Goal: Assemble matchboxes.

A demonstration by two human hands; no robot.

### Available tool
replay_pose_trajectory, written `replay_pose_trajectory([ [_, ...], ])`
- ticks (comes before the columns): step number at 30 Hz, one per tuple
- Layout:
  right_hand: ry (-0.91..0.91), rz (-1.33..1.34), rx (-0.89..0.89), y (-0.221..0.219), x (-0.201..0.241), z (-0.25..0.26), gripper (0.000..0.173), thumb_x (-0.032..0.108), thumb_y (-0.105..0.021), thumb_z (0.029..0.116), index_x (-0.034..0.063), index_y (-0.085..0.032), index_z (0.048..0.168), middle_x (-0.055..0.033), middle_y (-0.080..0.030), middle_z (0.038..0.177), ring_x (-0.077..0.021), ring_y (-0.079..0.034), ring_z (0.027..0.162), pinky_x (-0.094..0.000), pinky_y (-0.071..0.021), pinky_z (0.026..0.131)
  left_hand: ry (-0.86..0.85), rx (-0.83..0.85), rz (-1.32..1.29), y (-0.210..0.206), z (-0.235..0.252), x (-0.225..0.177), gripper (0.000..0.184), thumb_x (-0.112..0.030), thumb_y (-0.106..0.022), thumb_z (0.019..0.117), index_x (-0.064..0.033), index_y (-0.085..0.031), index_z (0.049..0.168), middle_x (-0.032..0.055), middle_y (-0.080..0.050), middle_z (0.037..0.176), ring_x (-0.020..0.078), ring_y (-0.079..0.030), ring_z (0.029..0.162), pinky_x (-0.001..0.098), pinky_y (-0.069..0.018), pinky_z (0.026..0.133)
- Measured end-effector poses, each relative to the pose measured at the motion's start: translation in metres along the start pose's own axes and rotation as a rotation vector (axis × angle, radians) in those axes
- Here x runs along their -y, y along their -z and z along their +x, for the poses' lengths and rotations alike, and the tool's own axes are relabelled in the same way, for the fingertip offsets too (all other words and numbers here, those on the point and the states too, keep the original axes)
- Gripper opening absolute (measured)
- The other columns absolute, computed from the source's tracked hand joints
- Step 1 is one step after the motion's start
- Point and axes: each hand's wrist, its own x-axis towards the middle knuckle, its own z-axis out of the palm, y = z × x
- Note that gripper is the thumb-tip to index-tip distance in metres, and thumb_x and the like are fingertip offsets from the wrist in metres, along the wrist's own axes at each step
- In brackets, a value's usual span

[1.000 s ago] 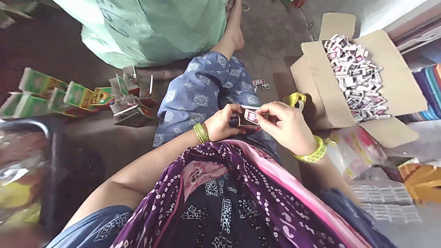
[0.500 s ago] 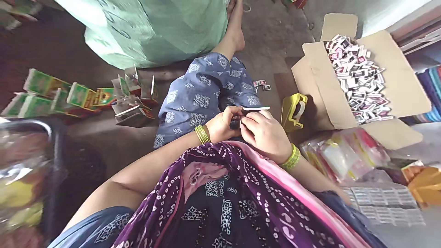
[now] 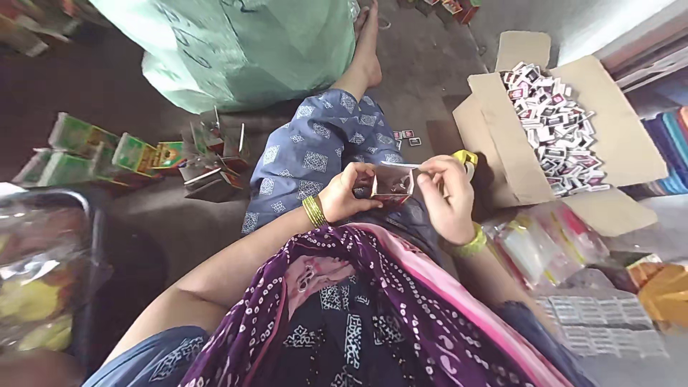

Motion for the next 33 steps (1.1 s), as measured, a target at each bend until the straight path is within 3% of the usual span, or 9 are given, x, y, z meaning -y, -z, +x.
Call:
replay_pose_trajectory([
  [2, -0.273, 0.24, 0.04, 0.006, -0.021, -0.001, 0.03, 0.014, -0.066, 0.0947, 0.0064, -0.058, 0.122, -0.0062, -0.065, 0.113, -0.0145, -0.064, 0.099, -0.0314, -0.0561, 0.08, -0.031, 0.041, -0.002, 0.001, 0.003, 0.0, 0.056, -0.011, -0.09, 0.0769, 0.006, -0.057, 0.119, 0.0195, -0.063, 0.13, 0.0244, -0.065, 0.12, 0.0408, -0.0598, 0.098],
  [4, -0.498, 0.51, 0.141, 0.005, -0.041, -0.003, 0.037, 0.009, -0.072, 0.0904, 0.0096, -0.057, 0.125, -0.0057, -0.066, 0.113, -0.0171, -0.066, 0.1, -0.0373, -0.0592, 0.084, -0.056, 0.073, 0.017, 0.0, 0.006, 0.002, 0.049, -0.012, -0.089, 0.079, 0.0045, -0.062, 0.117, 0.0186, -0.064, 0.13, 0.024, -0.065, 0.122, 0.0412, -0.0589, 0.1],
  [10, -0.71, 0.771, 0.281, -0.027, -0.055, -0.004, 0.044, -0.001, -0.075, 0.0848, 0.0049, -0.058, 0.125, -0.0098, -0.071, 0.108, -0.0192, -0.069, 0.098, -0.0389, -0.0596, 0.089, -0.072, 0.12, 0.105, 0.002, 0.008, 0.004, 0.043, -0.014, -0.086, 0.0829, 0.0014, -0.068, 0.118, 0.0157, -0.068, 0.123, 0.022, -0.065, 0.121, 0.0401, -0.0556, 0.104],
  [14, -0.449, 0.512, 0.279, -0.029, -0.054, 0.007, 0.047, 0.001, -0.081, 0.0798, 0.0072, -0.065, 0.123, -0.0065, -0.07, 0.116, -0.0161, -0.069, 0.102, -0.0367, -0.0618, 0.086, -0.021, 0.133, 0.197, 0.004, 0.01, 0.005, 0.034, -0.022, -0.084, 0.085, -0.0039, -0.074, 0.112, 0.0169, -0.068, 0.125, 0.022, -0.064, 0.121, 0.0377, -0.0544, 0.104],
  [19, -0.002, 0.336, 0.276, -0.016, -0.049, 0.014, 0.023, 0.021, -0.076, 0.0912, 0.0036, -0.077, 0.106, -0.0079, -0.071, 0.111, -0.0148, -0.068, 0.104, -0.0321, -0.0593, 0.089, -0.033, 0.102, 0.129, 0.003, 0.012, 0.008, 0.03, -0.017, -0.087, 0.0804, 0.0001, -0.073, 0.1, 0.0157, -0.068, 0.125, 0.0199, -0.066, 0.118, 0.0363, -0.0574, 0.099],
  [21, 0.084, 0.282, 0.305, -0.011, -0.046, 0.014, 0.018, 0.022, -0.075, 0.0931, 0.0061, -0.08, 0.098, -0.0072, -0.073, 0.109, -0.0146, -0.069, 0.103, -0.0321, -0.0593, 0.089, 0.041, 0.077, 0.029, 0.001, 0.01, 0.007, 0.048, -0.009, -0.089, 0.0762, 0.0063, -0.062, 0.113, 0.0156, -0.067, 0.125, 0.0192, -0.07, 0.111, 0.0374, -0.0604, 0.096],
  [24, 0.198, 0.114, 0.325, -0.009, -0.04, 0.014, 0.012, 0.019, -0.079, 0.0906, 0.009, -0.081, 0.096, -0.0052, -0.075, 0.108, -0.0154, -0.068, 0.107, -0.0341, -0.0573, 0.096, 0.134, 0.044, -0.049, 0.0, 0.009, 0.006, 0.069, -0.004, -0.092, 0.0705, 0.0009, -0.046, 0.123, 0.0119, -0.07, 0.123, 0.0199, -0.072, 0.108, 0.0399, -0.0597, 0.098],
  [28, 0.306, -0.004, 0.312, -0.011, -0.036, 0.015, 0.014, 0.016, -0.075, 0.0931, 0.0092, -0.081, 0.104, -0.0064, -0.075, 0.108, -0.017, -0.07, 0.105, -0.036, -0.0565, 0.098, 0.126, 0.03, -0.079, -0.001, 0.008, 0.008, 0.072, -0.002, -0.092, 0.0689, 0.0005, -0.046, 0.124, 0.0117, -0.07, 0.124, 0.0205, -0.072, 0.109, 0.0396, -0.0597, 0.098],
  [33, 0.381, -0.078, 0.396, -0.008, -0.033, 0.017, 0.013, 0.016, -0.071, 0.0953, 0.01, -0.081, 0.102, -0.0061, -0.075, 0.108, -0.0184, -0.068, 0.107, -0.0365, -0.0549, 0.099, 0.134, 0.051, -0.05, 0.0, 0.008, 0.006, 0.073, -0.004, -0.093, 0.0692, 0.0015, -0.047, 0.125, 0.011, -0.07, 0.121, 0.019, -0.072, 0.108, 0.0388, -0.0598, 0.098],
])
